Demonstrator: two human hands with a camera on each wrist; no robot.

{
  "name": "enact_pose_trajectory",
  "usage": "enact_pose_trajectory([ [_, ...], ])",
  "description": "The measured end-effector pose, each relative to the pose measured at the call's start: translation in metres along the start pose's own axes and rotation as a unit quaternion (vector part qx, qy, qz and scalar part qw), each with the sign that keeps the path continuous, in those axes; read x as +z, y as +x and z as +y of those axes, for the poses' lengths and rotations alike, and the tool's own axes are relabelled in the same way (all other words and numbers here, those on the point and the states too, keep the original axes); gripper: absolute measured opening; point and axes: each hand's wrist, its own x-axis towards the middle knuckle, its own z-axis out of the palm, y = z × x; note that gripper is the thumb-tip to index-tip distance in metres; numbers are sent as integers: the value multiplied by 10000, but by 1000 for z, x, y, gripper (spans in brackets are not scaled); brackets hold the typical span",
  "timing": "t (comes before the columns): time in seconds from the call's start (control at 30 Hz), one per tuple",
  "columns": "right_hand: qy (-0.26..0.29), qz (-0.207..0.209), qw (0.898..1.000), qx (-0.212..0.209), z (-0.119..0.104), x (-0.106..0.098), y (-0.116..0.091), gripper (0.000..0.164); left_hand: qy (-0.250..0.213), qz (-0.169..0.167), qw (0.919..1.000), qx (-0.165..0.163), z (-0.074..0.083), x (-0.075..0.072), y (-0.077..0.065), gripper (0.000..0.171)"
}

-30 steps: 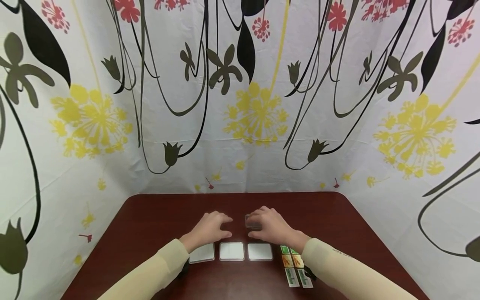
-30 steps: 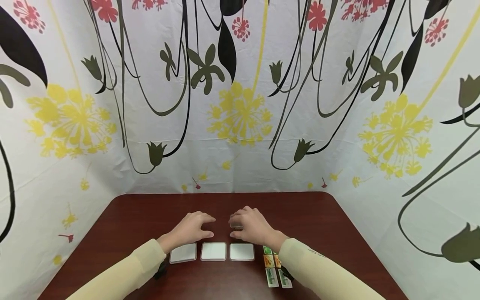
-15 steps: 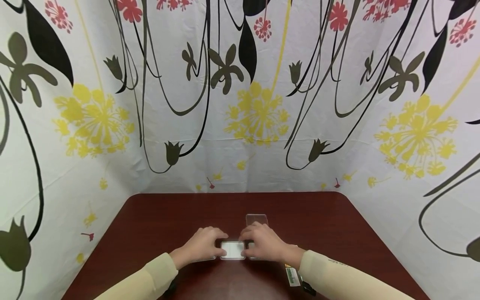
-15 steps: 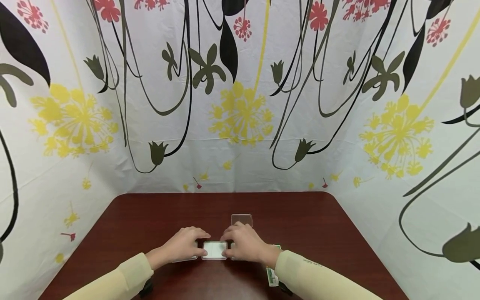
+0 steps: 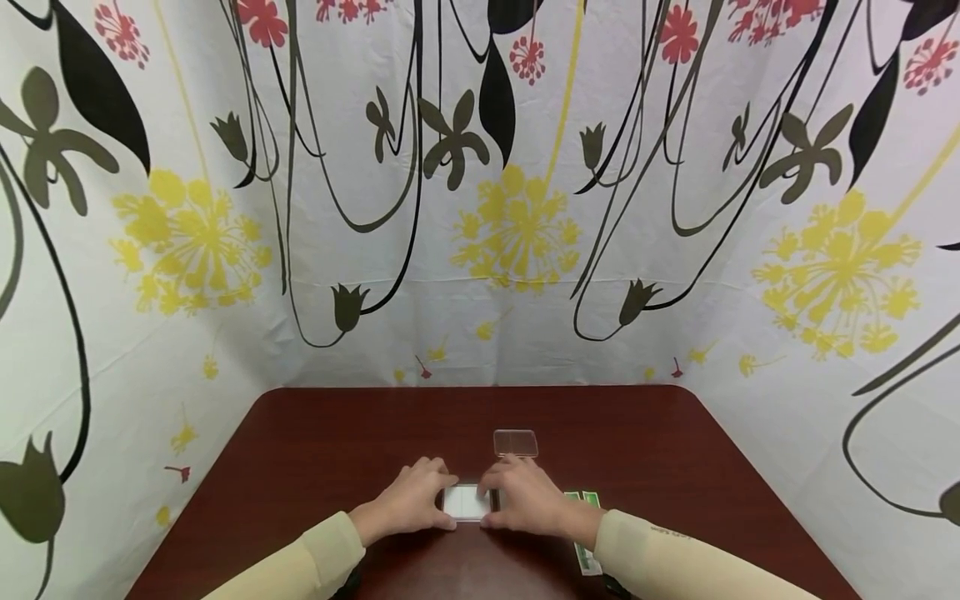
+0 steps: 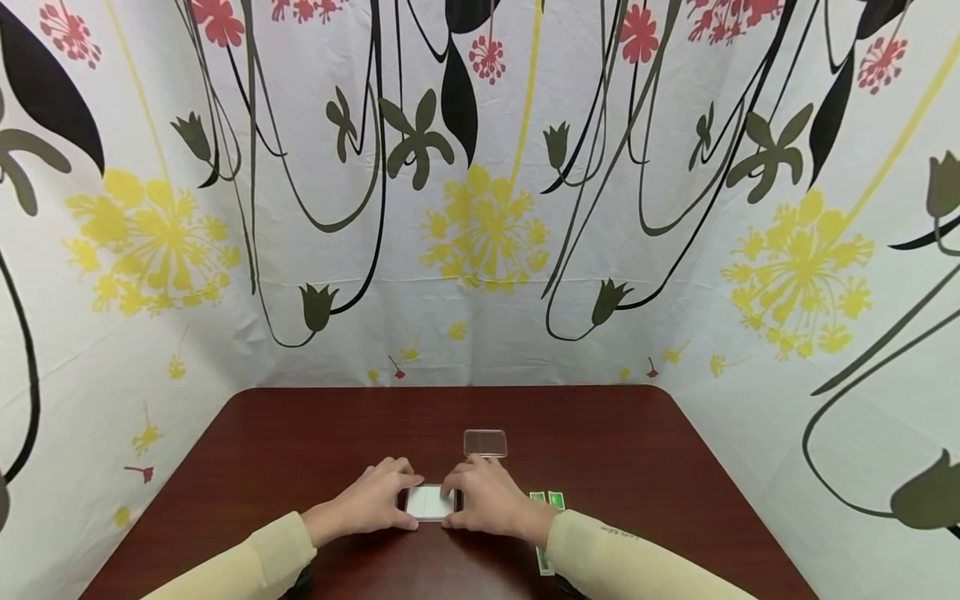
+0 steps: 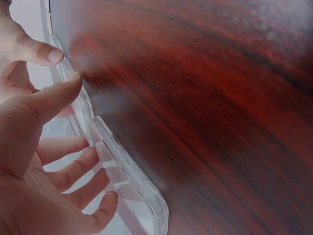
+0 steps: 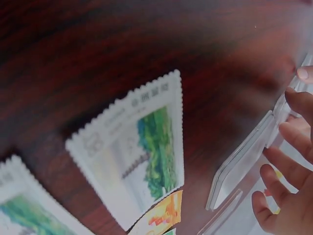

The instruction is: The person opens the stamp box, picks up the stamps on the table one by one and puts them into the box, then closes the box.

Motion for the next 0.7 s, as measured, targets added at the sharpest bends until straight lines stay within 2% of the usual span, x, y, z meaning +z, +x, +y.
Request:
enact_pose_trajectory([
  [0.27,100,-93,9999,59,1,3,2,29,-57,-14,10000,32,0,1,3,58],
  [0.7,113,105,9999,-12,-3,2,5,33,38,82,9998,168,-1,0,10,46],
])
